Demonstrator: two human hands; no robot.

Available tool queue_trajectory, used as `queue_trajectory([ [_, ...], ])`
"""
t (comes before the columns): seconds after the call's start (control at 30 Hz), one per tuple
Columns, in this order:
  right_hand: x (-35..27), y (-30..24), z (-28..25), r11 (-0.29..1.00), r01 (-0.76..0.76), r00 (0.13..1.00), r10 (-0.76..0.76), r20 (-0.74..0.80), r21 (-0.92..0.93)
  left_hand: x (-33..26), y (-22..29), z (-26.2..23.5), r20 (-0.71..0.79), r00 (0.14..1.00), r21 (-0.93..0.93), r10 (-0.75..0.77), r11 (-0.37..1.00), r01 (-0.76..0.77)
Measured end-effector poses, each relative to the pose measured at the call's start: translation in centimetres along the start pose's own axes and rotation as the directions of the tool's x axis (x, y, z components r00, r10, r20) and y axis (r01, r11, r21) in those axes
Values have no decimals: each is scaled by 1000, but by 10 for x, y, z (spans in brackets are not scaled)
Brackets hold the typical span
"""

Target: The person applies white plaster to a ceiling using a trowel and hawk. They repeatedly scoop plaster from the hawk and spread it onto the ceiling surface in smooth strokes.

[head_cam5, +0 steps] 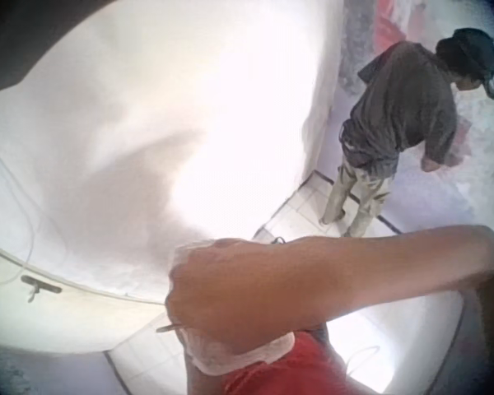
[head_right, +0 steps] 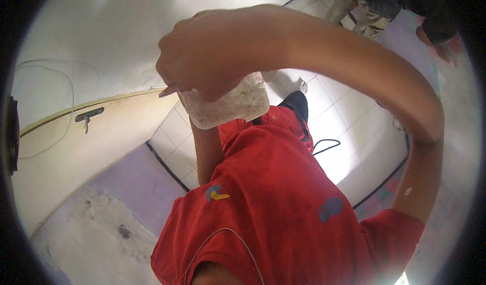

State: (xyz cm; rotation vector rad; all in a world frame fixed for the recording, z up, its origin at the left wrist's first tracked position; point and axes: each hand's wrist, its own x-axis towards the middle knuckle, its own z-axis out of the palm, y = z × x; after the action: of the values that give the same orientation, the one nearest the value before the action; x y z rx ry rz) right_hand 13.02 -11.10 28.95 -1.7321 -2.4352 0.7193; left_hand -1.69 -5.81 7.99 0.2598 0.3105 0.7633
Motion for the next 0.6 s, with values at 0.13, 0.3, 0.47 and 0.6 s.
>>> queue_trajectory([
  [0.13, -11, 20, 9, 977, 167, 788, -215, -577, -135, 5, 2, -2, -7, 999, -5, 33, 999, -33],
  [0.3, 11, 1, 14, 998, -14, 799, 46, -600, 59, 5, -2, 4, -12, 997, -12, 80, 997, -80],
  [0.47, 5, 0, 10, 991, 4, 708, 93, -700, 136, 0, 1, 2, -36, 985, -40, 169, 985, -171],
  [0.6, -12, -29, -22, 957, -78, 727, 246, -641, 279, 2, -1, 6, -12, 975, -111, 221, 969, -221],
])
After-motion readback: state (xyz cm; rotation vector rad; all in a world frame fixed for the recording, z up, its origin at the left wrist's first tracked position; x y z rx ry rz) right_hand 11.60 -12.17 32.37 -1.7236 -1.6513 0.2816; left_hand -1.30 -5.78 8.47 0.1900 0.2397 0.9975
